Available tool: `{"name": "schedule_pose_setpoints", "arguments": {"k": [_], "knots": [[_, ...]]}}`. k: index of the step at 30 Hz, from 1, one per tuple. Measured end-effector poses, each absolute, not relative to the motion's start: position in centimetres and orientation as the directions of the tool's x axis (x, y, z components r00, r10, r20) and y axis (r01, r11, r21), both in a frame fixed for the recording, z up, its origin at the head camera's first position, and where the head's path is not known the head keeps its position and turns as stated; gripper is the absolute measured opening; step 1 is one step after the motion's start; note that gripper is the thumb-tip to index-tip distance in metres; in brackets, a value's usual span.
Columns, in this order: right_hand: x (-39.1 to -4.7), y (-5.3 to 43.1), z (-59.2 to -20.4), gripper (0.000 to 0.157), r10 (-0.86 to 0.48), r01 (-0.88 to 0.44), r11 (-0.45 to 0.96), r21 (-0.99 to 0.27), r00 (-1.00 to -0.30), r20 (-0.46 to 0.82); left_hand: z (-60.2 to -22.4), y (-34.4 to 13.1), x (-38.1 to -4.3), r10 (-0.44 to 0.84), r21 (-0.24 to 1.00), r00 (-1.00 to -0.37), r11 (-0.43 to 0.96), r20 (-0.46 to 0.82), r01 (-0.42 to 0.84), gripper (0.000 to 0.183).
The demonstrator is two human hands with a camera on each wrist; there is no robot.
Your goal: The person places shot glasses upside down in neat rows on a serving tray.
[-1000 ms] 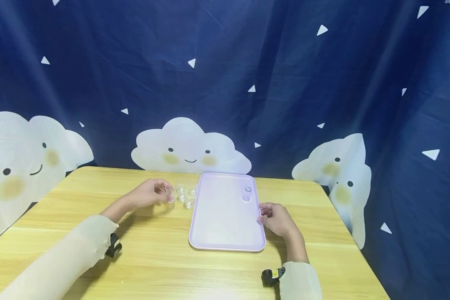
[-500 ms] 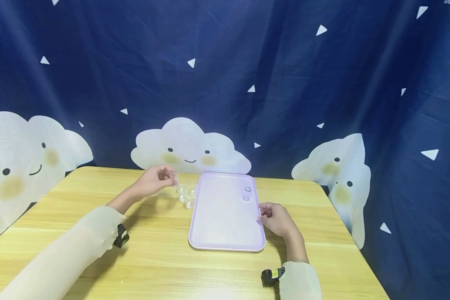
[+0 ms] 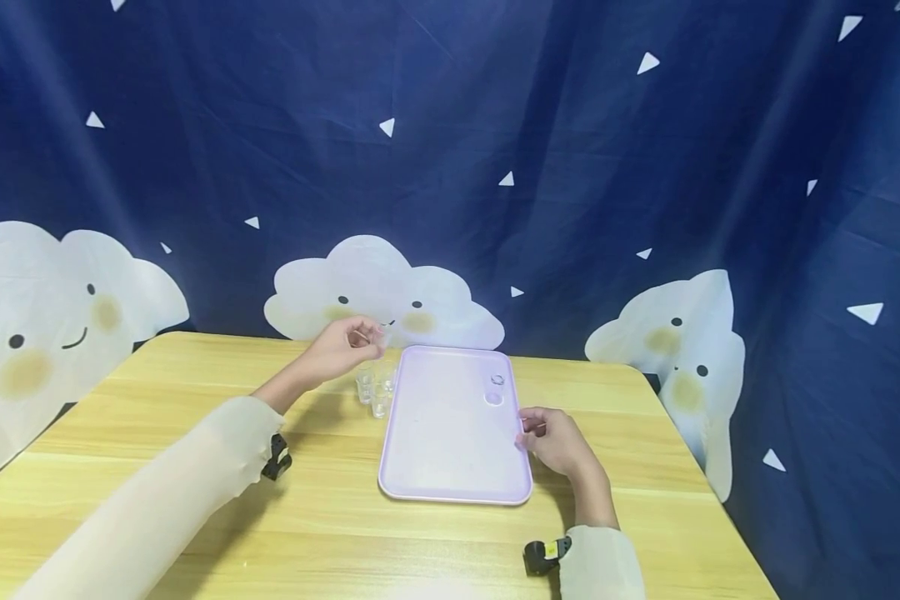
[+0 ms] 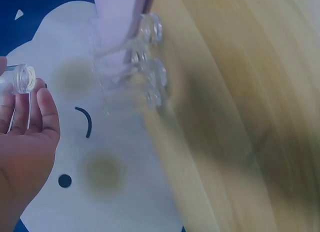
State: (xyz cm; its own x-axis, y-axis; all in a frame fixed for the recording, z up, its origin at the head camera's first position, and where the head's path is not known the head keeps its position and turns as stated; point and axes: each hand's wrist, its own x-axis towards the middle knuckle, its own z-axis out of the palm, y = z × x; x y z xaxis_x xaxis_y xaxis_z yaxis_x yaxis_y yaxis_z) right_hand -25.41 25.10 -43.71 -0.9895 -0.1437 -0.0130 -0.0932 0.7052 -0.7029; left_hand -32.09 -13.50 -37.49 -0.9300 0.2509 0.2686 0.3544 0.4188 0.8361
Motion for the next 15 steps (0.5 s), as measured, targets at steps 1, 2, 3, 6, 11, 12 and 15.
{"name": "schedule_pose_setpoints", "arguments": {"k": [1, 2, 3, 6, 11, 12, 15], "knots": [[-25.4, 25.1, -43.7, 0.037, -0.139, -0.088, 0.704, -0.705, -0.99, -0.015, -37.4, -13.1, -32.2, 0.257, 0.834, -0.928, 0.418, 0.271, 0.36, 0.026], [-25.4, 25.1, -43.7, 0.037, -0.14, -0.089, 0.704, -0.705, -0.99, -0.014, -37.3, -12.8, -32.2, 0.263, 0.831, -0.925, 0.419, 0.274, 0.365, 0.026], [-25.4, 25.1, -43.7, 0.037, -0.136, -0.085, 0.703, -0.706, -0.991, -0.016, -37.3, -12.5, -32.3, 0.267, 0.828, -0.923, 0.42, 0.278, 0.371, 0.027], [-25.3, 25.1, -43.7, 0.037, -0.142, -0.092, 0.705, -0.703, -0.99, -0.013, -37.1, -11.5, -32.4, 0.282, 0.826, -0.915, 0.41, 0.289, 0.387, 0.028], [-25.2, 25.1, -43.6, 0.038, -0.146, -0.1, 0.701, -0.706, -0.989, -0.005, -37.1, -9.8, -32.5, 0.288, 0.825, -0.908, 0.397, 0.304, 0.403, 0.031], [-25.1, 25.1, -43.6, 0.037, -0.145, -0.1, 0.7, -0.707, -0.989, -0.004, -37.2, -9.4, -32.5, 0.291, 0.824, -0.906, 0.396, 0.307, 0.406, 0.032], [-25.1, 25.0, -43.5, 0.037, -0.145, -0.097, 0.697, -0.711, -0.989, -0.007, -37.4, -8.3, -32.6, 0.293, 0.831, -0.907, 0.385, 0.303, 0.402, 0.033]]}}
